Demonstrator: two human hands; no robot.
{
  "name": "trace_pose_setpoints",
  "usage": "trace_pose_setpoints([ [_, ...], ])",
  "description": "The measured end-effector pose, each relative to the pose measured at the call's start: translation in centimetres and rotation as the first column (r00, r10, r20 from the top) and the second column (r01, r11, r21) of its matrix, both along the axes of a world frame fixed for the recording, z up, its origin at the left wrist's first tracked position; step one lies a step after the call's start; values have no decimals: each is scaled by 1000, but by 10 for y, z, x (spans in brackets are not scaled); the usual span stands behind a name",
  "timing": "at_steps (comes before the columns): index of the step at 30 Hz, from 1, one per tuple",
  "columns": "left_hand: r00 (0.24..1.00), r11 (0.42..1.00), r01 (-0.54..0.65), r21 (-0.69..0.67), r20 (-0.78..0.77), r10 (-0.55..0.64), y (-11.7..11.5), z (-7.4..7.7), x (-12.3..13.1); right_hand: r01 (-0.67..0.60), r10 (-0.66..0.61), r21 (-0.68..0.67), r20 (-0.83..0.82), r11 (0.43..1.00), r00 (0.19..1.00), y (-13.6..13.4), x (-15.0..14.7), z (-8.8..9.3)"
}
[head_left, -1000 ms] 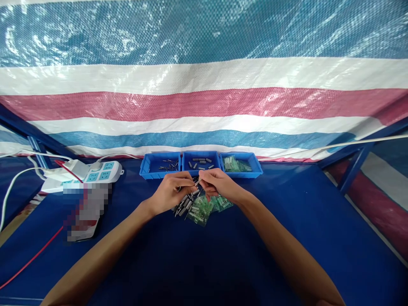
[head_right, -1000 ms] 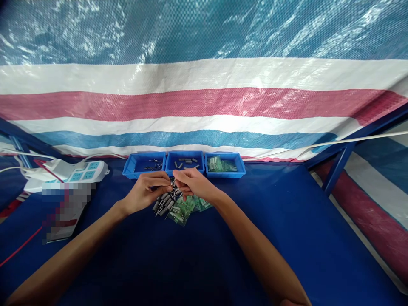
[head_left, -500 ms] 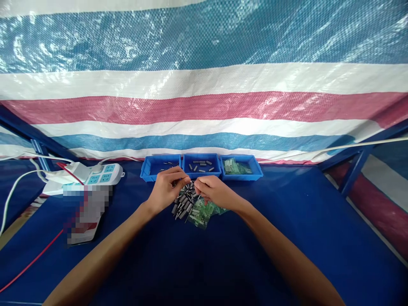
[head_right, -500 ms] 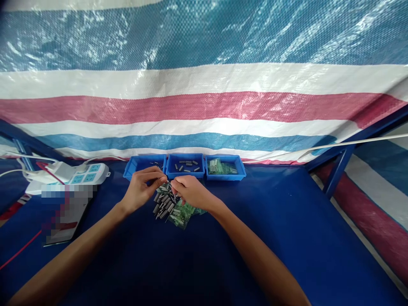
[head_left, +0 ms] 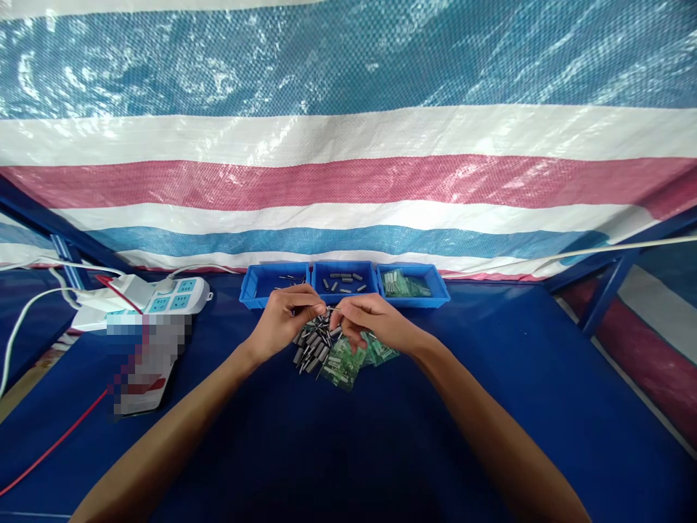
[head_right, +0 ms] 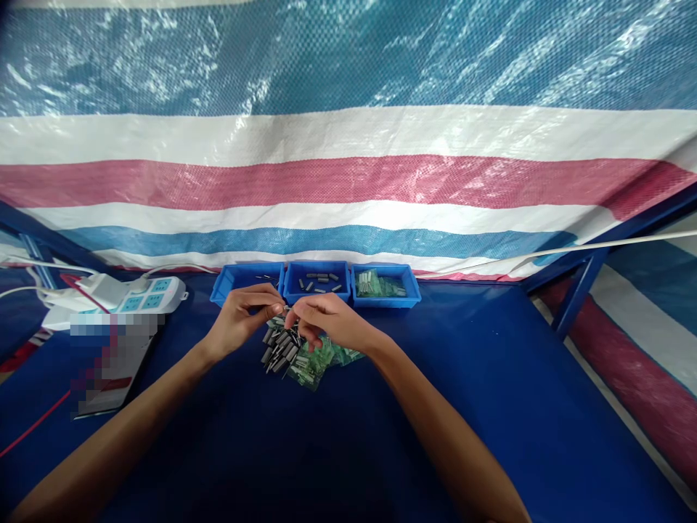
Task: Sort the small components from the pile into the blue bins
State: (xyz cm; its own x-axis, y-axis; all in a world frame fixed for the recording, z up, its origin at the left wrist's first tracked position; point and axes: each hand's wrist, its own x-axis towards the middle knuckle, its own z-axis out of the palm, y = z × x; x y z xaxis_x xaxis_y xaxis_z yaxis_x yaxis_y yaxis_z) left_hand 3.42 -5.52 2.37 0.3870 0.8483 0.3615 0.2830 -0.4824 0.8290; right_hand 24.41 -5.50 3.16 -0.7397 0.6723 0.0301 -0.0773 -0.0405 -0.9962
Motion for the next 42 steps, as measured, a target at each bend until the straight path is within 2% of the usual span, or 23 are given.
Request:
trace_pose_setpoints([
  [12, 1000, 999, 23, 46, -21, -22, -5, 0, 5, 123, -123, -12, -27, 992, 992, 8, 2, -11],
  [20, 1000, 998, 11, 57, -29, -9, -3, -5, 5, 72, -73, -33, -42, 997, 996, 7, 3, -9],
  [33, 994, 994, -112, 8, -20, 112, -2, -4, 5, -62, 9, -266, -195, 962, 981, 5, -3, -17],
  [39, 985, 980, -174, -92, -10, 174, -2, -8, 6, -15, -38, -273, -187, 962, 982, 6, -6, -19],
  [42, 982, 978, -186, -95, -36, 183, -1, -10, 6, 31, -81, -285, -165, 958, 983, 8, -5, -19],
])
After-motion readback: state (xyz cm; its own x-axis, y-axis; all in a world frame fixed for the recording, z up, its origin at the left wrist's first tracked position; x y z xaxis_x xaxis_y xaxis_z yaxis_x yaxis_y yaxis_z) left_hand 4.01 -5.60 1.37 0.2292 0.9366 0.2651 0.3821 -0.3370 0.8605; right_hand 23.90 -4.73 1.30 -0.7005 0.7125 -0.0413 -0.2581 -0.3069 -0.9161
